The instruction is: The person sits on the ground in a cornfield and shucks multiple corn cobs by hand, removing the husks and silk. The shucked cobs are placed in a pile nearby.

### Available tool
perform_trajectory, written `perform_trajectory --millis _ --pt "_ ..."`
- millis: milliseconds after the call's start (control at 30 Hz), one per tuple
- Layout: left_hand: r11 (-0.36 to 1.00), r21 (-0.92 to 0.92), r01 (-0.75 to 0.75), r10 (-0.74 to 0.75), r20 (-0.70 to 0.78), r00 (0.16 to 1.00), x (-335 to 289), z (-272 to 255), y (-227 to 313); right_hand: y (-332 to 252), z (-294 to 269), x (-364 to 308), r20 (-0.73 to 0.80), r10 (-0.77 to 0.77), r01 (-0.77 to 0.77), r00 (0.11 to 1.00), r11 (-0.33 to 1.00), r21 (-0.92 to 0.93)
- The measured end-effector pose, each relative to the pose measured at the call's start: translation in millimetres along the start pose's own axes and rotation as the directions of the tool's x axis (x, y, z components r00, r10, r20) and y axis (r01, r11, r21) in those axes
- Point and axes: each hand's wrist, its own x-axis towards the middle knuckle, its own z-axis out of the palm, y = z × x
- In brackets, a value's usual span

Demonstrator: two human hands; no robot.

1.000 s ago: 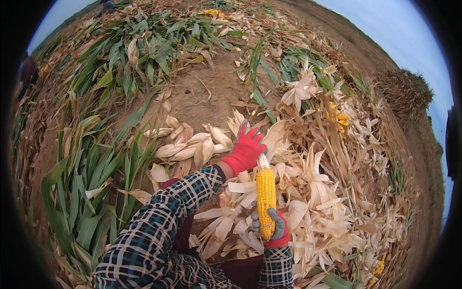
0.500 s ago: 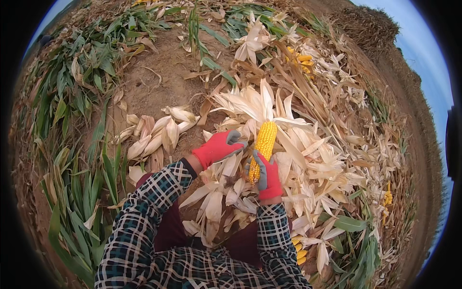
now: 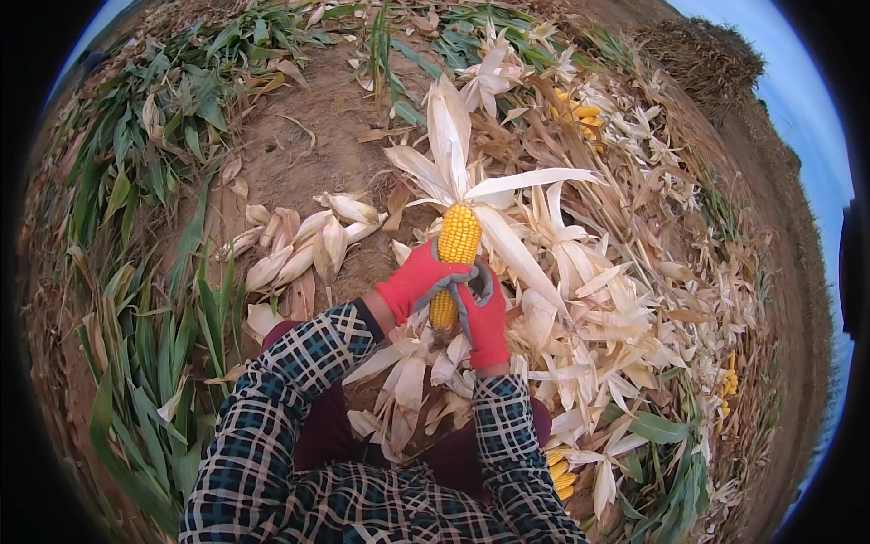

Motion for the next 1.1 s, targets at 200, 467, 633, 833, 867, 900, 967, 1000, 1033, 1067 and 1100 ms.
perform_trajectory --millis 200,467,633,833,867,900,967,1000,1033,1067,1100 --pt "0.998 0.048 0.041 -0.040 -0.028 0.999 -10.6 0.0 21.1 -18.3 -22.2 8.8 0.108 -0.021 -0.041 0.994 0.841 0.540" --pt "0.964 0.233 0.130 -0.184 0.224 0.957 -21.4 8.0 -16.5 -10.6 -35.5 17.2 -0.065 0.139 -0.079 0.988 0.824 0.561" --pt "0.852 0.499 0.160 -0.255 0.127 0.959 -25.9 13.9 -26.8 -19.0 -57.1 25.6 -0.377 0.068 0.117 0.924 0.887 0.447" --pt "0.820 0.566 0.083 -0.204 0.153 0.967 -22.9 10.8 -43.4 -30.0 -45.6 11.7 -0.464 -0.292 0.281 0.836 0.955 -0.095" --pt "0.794 0.605 0.056 -0.185 0.153 0.971 -22.2 10.7 -46.3 -33.9 -43.6 12.2 -0.463 -0.233 0.278 0.855 0.960 0.030" --pt "0.766 0.642 0.027 -0.166 0.157 0.974 -22.4 13.3 -45.4 -51.5 -36.7 14.9 -0.448 -0.077 0.245 0.891 0.911 0.332" --pt "0.782 0.619 0.064 -0.216 0.173 0.961 -26.3 16.0 -42.6 -48.5 -43.7 18.1 -0.250 -0.022 0.204 0.968 0.648 0.734" --pt "0.790 0.608 0.076 -0.238 0.190 0.952 -27.5 20.5 -39.6 -31.3 -63.9 21.1 -0.131 -0.141 0.186 0.981 0.508 0.841" --pt "0.835 0.546 0.071 -0.219 0.213 0.952 -29.3 21.4 -41.6 -26.6 -71.7 22.6 -0.024 -0.272 0.124 0.962 0.359 0.925" --pt "0.874 0.481 0.065 -0.200 0.234 0.952 -31.9 22.5 -44.2 -20.6 -76.6 21.9 -0.017 -0.252 0.073 0.968 0.214 0.974" --pt "0.908 0.414 0.061 -0.179 0.252 0.951 -34.4 24.6 -42.0 -25.4 -76.0 21.0 -0.006 -0.233 0.021 0.972 0.061 0.998"
